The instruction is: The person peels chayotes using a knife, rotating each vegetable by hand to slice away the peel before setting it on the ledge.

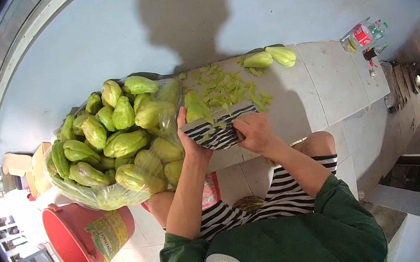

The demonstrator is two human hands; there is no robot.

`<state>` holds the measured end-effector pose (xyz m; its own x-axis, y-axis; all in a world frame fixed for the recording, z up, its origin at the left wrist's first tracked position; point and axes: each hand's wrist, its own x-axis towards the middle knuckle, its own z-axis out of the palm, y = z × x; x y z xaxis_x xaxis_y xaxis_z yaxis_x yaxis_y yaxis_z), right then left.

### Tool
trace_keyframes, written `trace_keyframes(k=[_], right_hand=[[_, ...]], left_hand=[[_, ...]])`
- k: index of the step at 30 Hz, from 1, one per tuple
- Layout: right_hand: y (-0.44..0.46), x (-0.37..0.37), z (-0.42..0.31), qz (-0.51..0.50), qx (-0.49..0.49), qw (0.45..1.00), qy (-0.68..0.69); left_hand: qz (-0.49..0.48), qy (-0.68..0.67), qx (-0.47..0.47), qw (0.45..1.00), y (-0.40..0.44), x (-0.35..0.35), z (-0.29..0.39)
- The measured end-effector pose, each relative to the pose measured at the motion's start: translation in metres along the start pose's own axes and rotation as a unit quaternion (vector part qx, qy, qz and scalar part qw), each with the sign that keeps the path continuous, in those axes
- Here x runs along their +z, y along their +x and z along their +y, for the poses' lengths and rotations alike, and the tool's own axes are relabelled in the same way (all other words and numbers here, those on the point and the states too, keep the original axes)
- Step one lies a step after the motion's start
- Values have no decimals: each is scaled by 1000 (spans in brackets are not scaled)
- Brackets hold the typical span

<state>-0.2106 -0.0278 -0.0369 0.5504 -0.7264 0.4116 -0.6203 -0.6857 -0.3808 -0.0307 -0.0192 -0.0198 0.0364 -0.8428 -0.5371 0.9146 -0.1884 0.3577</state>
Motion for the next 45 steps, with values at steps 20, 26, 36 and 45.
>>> trace_keyframes(k=[20,26,36,45], right_hand=[[6,1,18,-61,140,986,68],[5,-15,3,-62,87,988,107],[3,2,24,-22,155,987,42],[14,-6,13,-77,256,963,39]], left_hand=[[-66,82,14,994,2,-20,4],[-65,35,50,996,7,-16,-10],[-92,88,8,992,-7,-3,-1],[-41,-7,31,999,-1,1,13]])
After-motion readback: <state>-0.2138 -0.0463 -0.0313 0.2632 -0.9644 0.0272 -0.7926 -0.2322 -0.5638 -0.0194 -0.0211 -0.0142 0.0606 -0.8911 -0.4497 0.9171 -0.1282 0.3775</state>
